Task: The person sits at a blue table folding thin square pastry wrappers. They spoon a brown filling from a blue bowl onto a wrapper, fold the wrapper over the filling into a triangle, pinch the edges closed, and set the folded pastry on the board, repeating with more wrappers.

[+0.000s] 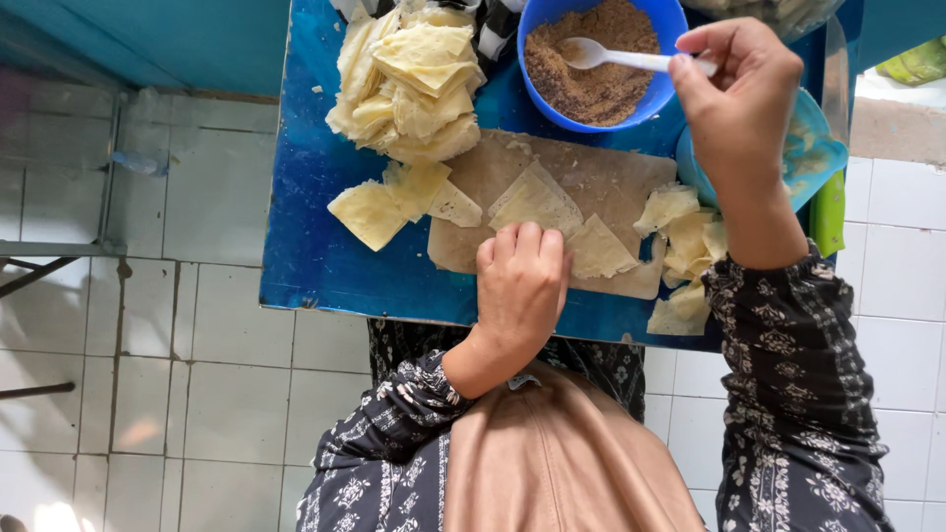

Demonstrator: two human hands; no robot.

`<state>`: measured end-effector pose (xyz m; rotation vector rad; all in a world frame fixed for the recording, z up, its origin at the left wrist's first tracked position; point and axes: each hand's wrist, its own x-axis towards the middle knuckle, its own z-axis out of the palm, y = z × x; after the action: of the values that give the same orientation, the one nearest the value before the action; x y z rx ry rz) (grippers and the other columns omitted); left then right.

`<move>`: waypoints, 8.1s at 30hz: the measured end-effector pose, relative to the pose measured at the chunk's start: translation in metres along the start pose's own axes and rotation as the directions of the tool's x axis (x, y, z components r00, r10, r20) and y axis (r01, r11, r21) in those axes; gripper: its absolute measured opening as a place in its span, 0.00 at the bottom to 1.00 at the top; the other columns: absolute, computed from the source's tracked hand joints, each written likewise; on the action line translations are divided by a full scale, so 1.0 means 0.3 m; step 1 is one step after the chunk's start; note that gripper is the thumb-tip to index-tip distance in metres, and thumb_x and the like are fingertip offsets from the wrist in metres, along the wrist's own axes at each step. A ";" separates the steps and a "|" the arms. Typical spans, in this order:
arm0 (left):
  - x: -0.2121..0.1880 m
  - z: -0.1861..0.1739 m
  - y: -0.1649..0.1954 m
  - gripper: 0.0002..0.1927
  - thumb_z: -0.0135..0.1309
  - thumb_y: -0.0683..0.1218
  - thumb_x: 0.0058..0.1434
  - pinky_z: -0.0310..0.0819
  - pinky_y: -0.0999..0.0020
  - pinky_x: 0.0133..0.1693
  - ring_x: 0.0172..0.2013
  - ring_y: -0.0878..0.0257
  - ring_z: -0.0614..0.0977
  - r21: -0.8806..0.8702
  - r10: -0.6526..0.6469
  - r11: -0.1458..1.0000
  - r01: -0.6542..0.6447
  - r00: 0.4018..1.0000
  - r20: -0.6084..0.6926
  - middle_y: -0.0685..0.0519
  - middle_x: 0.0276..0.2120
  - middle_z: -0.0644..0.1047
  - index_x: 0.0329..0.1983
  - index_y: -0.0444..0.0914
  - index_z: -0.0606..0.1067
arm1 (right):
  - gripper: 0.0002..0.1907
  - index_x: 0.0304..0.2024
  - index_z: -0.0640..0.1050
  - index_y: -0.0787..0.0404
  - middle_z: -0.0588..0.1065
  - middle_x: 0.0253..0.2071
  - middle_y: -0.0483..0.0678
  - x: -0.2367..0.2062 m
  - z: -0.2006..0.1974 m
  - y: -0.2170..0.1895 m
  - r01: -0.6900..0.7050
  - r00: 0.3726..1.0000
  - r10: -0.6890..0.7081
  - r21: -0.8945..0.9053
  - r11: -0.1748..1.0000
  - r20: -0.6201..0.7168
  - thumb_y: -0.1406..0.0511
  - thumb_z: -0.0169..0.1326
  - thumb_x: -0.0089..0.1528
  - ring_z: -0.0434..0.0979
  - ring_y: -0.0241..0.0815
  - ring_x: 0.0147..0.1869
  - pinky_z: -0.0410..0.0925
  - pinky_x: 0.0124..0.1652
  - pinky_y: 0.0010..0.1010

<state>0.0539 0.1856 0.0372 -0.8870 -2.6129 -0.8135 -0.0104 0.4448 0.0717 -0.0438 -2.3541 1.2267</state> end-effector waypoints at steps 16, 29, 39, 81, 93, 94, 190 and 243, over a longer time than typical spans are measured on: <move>0.003 0.017 0.010 0.02 0.52 0.44 0.61 0.67 0.61 0.47 0.44 0.57 0.74 0.145 -0.005 0.989 0.007 1.000 -0.015 0.53 0.36 0.72 0.36 0.42 0.71 | 0.11 0.52 0.80 0.72 0.80 0.36 0.53 0.042 0.078 -0.016 0.023 0.993 0.018 0.356 0.934 -0.113 0.67 0.52 0.82 0.78 0.35 0.31 0.72 0.33 0.24; 0.000 0.018 0.050 0.04 0.52 0.42 0.59 0.69 0.62 0.44 0.41 0.57 0.76 0.128 0.046 0.990 -0.054 0.997 0.069 0.53 0.33 0.72 0.36 0.42 0.69 | 0.13 0.50 0.79 0.71 0.79 0.36 0.51 -0.080 -0.047 -0.003 -0.093 0.979 0.159 0.416 0.905 -0.128 0.66 0.52 0.81 0.77 0.35 0.32 0.70 0.33 0.22; -0.015 -0.001 0.014 0.08 0.57 0.46 0.65 0.73 0.63 0.36 0.32 0.58 0.79 -0.024 0.051 0.998 -0.051 0.998 0.028 0.53 0.31 0.72 0.35 0.41 0.71 | 0.12 0.50 0.79 0.72 0.79 0.38 0.52 -0.220 -0.141 0.002 -0.136 0.953 0.255 0.517 0.845 -0.166 0.65 0.53 0.82 0.78 0.36 0.35 0.72 0.37 0.23; -0.043 -0.041 -0.035 0.14 0.55 0.37 0.67 0.76 0.58 0.44 0.42 0.46 0.80 -0.559 -0.019 0.828 0.044 0.998 0.052 0.44 0.41 0.77 0.55 0.35 0.70 | 0.10 0.50 0.80 0.70 0.79 0.38 0.51 -0.079 -0.026 0.012 -0.109 0.986 0.153 0.426 0.898 -0.070 0.68 0.51 0.80 0.78 0.35 0.33 0.72 0.34 0.23; -0.051 -0.041 -0.047 0.16 0.55 0.36 0.66 0.76 0.58 0.44 0.41 0.46 0.80 -0.596 -0.032 0.801 0.053 0.998 0.045 0.43 0.41 0.76 0.56 0.35 0.70 | 0.10 0.50 0.79 0.72 0.78 0.36 0.53 -0.316 -0.167 -0.091 -0.240 0.909 0.411 0.712 0.660 -0.074 0.69 0.51 0.79 0.78 0.39 0.34 0.73 0.38 0.27; -0.052 -0.044 -0.047 0.16 0.55 0.36 0.66 0.76 0.58 0.44 0.41 0.46 0.80 -0.599 -0.033 0.799 0.054 0.998 0.047 0.43 0.42 0.76 0.56 0.35 0.70 | 0.10 0.49 0.79 0.72 0.78 0.37 0.53 -0.366 -0.179 -0.112 -0.250 0.902 0.425 0.714 0.654 -0.074 0.69 0.51 0.78 0.77 0.39 0.34 0.73 0.38 0.27; 0.088 0.037 -0.071 0.07 0.58 0.44 0.61 0.73 0.60 0.41 0.38 0.53 0.76 -0.303 0.290 0.923 -0.238 0.947 0.137 0.50 0.35 0.71 0.34 0.39 0.71 | 0.06 0.39 0.78 0.62 0.74 0.43 0.52 -0.465 0.065 -0.172 0.021 0.974 0.043 -0.273 0.962 0.224 0.70 0.62 0.60 0.73 0.54 0.50 0.66 0.49 0.41; -0.042 -0.018 -0.058 0.21 0.52 0.43 0.68 0.64 0.61 0.62 0.59 0.57 0.75 -0.151 0.379 0.915 -0.375 0.925 -0.004 0.53 0.58 0.74 0.65 0.38 0.72 | 0.13 0.51 0.81 0.62 0.76 0.49 0.50 -0.551 0.107 -0.214 0.287 0.957 -0.193 -0.630 0.722 0.215 0.68 0.60 0.63 0.74 0.50 0.54 0.63 0.56 0.42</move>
<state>0.0534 0.1651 0.0290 -1.3970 -2.3071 -0.8970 0.1341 0.3414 0.0401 0.1179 -2.6898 0.2329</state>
